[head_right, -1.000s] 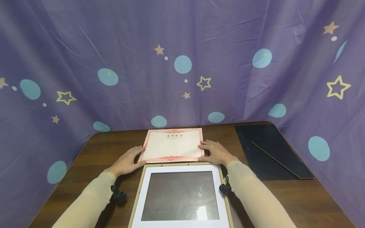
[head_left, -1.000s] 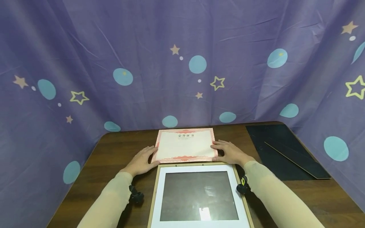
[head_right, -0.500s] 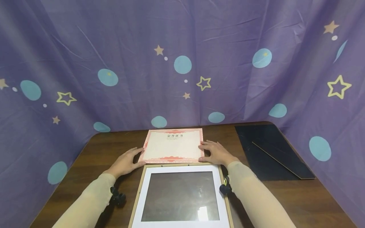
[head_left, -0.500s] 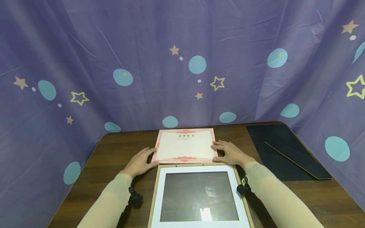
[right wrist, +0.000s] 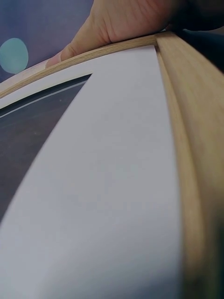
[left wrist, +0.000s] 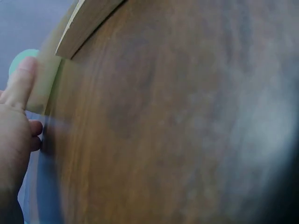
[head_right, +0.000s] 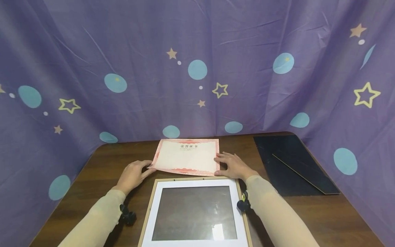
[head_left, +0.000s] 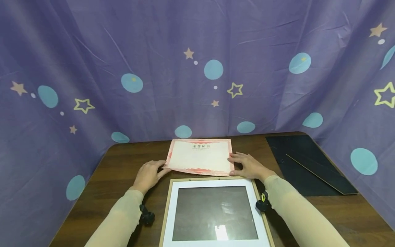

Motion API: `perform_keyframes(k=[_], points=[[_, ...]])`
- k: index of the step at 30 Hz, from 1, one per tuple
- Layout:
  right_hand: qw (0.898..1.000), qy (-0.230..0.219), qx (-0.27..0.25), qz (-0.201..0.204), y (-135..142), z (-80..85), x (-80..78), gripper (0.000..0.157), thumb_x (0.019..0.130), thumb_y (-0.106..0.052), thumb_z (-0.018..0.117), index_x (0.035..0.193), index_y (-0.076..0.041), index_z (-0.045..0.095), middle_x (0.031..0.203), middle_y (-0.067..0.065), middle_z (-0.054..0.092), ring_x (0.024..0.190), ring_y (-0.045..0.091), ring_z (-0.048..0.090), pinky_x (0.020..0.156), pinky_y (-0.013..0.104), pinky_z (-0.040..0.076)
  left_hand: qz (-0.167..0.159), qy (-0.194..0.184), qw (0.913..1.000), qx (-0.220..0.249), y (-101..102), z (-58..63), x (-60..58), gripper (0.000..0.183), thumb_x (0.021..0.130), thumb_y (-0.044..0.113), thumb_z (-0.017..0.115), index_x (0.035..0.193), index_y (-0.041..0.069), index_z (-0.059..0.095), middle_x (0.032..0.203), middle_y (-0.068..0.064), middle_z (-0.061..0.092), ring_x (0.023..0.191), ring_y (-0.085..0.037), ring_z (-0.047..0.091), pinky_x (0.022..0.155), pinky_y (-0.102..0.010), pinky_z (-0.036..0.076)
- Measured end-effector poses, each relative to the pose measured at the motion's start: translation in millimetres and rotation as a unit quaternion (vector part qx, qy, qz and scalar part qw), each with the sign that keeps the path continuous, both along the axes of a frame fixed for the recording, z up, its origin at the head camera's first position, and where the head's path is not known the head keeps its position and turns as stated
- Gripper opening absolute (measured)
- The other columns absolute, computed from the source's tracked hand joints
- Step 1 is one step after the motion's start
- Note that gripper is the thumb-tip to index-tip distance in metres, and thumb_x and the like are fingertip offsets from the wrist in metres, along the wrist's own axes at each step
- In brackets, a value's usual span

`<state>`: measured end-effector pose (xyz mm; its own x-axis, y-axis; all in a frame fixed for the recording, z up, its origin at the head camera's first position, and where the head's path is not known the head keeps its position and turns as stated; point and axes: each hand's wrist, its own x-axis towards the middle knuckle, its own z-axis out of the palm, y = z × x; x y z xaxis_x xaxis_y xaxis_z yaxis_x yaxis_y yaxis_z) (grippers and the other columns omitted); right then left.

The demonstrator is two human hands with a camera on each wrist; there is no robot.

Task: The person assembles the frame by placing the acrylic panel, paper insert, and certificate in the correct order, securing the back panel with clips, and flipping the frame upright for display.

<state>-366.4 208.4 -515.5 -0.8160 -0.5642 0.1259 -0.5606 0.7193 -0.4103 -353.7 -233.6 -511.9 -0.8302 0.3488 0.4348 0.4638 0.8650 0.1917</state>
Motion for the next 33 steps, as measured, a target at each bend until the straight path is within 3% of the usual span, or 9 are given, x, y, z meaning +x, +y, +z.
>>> perform_keyframes(k=[3,7,13,17,23,25,29,33], points=[[1.0,0.0,-0.005,0.002,-1,1.3,0.9,0.071,0.083,-0.053,0.068,0.139,-0.012,0.052,0.151,0.007,0.038,0.141,0.036,0.025,0.108,0.067,0.015,0.001,-0.028,0.9984,0.048,3,1.9,1.7,0.047,0.087,0.048,0.066,0.117,0.012,0.069,0.109,-0.006,0.07,0.099,-0.028,0.066,0.087,-0.046,0.051],[1.0,-0.004,-0.012,0.001,-1,3.6,3.1,0.069,0.084,-0.05,0.069,0.139,-0.011,0.052,0.151,0.007,0.038,0.141,0.037,0.024,0.108,0.067,0.014,-0.007,-0.065,0.9891,0.132,12,6.7,4.8,0.044,0.088,0.044,0.067,0.115,0.01,0.07,0.107,-0.005,0.071,0.098,-0.024,0.066,0.086,-0.043,0.052],[1.0,-0.01,-0.028,-0.007,1,3.2,2.7,0.067,0.081,-0.049,0.072,0.137,-0.015,0.056,0.151,0.013,0.036,0.14,0.036,0.027,0.108,0.067,0.014,-0.004,-0.115,0.9644,0.238,27,15.2,9.3,0.022,0.091,0.016,0.068,0.11,0.006,0.071,0.102,-0.006,0.072,0.094,-0.019,0.063,0.082,-0.038,0.05],[0.999,-0.022,-0.038,-0.011,2,1.6,2.2,0.066,0.08,-0.048,0.073,0.136,-0.017,0.057,0.152,0.016,0.034,0.139,0.035,0.03,0.109,0.066,0.013,0.003,-0.157,0.9452,0.286,35,20.8,13.5,0.024,0.09,0.005,0.065,0.113,0.006,0.07,0.106,-0.006,0.07,0.091,-0.018,0.058,0.077,-0.031,0.048],[0.998,-0.04,-0.043,-0.016,3,2.7,3.7,0.067,0.08,-0.047,0.074,0.137,-0.018,0.056,0.152,0.015,0.032,0.14,0.036,0.028,0.111,0.063,0.013,0.002,-0.18,0.9372,0.299,39,28.0,20.4,0.032,0.087,-0.002,0.064,0.117,0.01,0.068,0.11,-0.006,0.066,0.083,-0.018,0.053,0.067,-0.023,0.044],[0.998,-0.045,-0.044,-0.019,2,3.7,4.3,0.067,0.08,-0.047,0.074,0.137,-0.02,0.055,0.153,0.014,0.032,0.14,0.036,0.028,0.111,0.062,0.014,-0.009,-0.187,0.9343,0.304,38,29.9,22.5,0.035,0.086,-0.004,0.064,0.118,0.009,0.067,0.114,-0.006,0.064,0.083,-0.019,0.057,0.067,-0.024,0.048],[0.998,-0.049,-0.045,-0.023,1,4.6,5.2,0.067,0.08,-0.049,0.073,0.138,-0.021,0.055,0.153,0.014,0.031,0.139,0.039,0.027,0.109,0.063,0.018,-0.038,-0.196,0.9352,0.292,37,33.9,24.9,0.044,0.083,-0.006,0.064,0.125,0.008,0.062,0.125,-0.008,0.059,0.106,-0.023,0.057,0.088,-0.036,0.048],[0.998,-0.048,-0.041,-0.026,1,4.0,5.2,0.066,0.081,-0.052,0.071,0.138,-0.023,0.055,0.153,0.013,0.031,0.139,0.04,0.027,0.107,0.063,0.024,-0.063,-0.223,0.9314,0.281,35,36.4,26.0,0.057,0.079,-0.007,0.062,0.134,0.006,0.055,0.137,-0.009,0.052,0.133,-0.027,0.038,0.107,-0.046,0.032]])
